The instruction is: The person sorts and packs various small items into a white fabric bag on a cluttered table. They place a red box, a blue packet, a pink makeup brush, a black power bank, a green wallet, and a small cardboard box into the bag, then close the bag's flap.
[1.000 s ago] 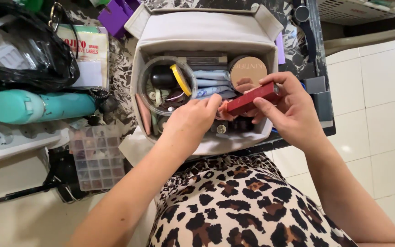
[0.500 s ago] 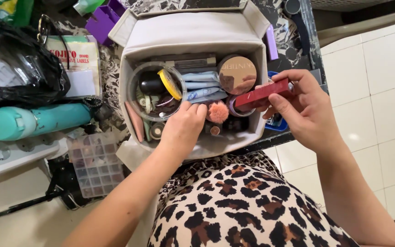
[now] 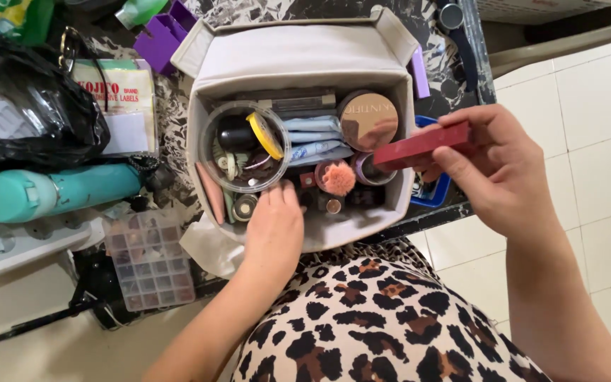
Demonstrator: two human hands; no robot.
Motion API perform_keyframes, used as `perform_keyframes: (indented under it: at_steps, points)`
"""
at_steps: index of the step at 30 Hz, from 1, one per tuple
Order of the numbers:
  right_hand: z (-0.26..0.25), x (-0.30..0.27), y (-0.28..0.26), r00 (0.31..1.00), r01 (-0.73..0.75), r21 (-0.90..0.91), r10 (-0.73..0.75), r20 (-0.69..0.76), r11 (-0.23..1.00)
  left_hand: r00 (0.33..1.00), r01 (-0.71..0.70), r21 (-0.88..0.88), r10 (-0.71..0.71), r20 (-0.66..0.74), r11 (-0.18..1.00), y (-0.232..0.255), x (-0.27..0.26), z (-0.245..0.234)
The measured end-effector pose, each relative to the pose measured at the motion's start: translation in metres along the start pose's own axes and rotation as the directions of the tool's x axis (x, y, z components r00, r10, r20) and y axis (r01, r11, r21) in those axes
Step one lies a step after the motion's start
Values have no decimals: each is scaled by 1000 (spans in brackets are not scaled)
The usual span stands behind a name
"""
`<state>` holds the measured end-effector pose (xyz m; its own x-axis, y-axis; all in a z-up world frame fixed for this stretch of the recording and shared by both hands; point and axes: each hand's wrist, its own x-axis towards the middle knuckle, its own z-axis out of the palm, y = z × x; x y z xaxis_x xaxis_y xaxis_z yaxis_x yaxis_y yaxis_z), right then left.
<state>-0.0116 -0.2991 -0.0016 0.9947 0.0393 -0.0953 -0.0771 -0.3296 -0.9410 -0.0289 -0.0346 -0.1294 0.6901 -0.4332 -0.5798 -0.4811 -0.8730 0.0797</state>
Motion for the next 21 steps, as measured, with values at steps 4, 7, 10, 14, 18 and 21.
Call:
perform_keyframes:
  at_steps: [4, 7, 10, 14, 18, 21]
  points:
    - [30, 7, -22, 971, 160, 17, -161, 177, 987, 990, 126, -222, -136, -28, 967, 1, -13, -10]
    - [60, 13, -21, 929, 276, -82, -244, 279, 958, 986, 164, -327, -165, 24, 931, 5, -13, 4]
    - [90, 16, 2, 913, 338, -205, -268, 306, 918, 963, 165, -321, -222, -151, 933, 5, -6, 37]
    - [118, 25, 28, 883, 416, -359, -276, 381, 836, 900, 190, -344, -304, -313, 919, 0, 44, 99]
    - [119, 37, 28, 870, 441, -421, -263, 416, 793, 877, 231, -304, -333, -346, 924, 2, 57, 94]
    - [118, 42, 13, 872, 397, -401, -203, 445, 825, 883, 238, -282, -328, -335, 929, 7, 55, 97]
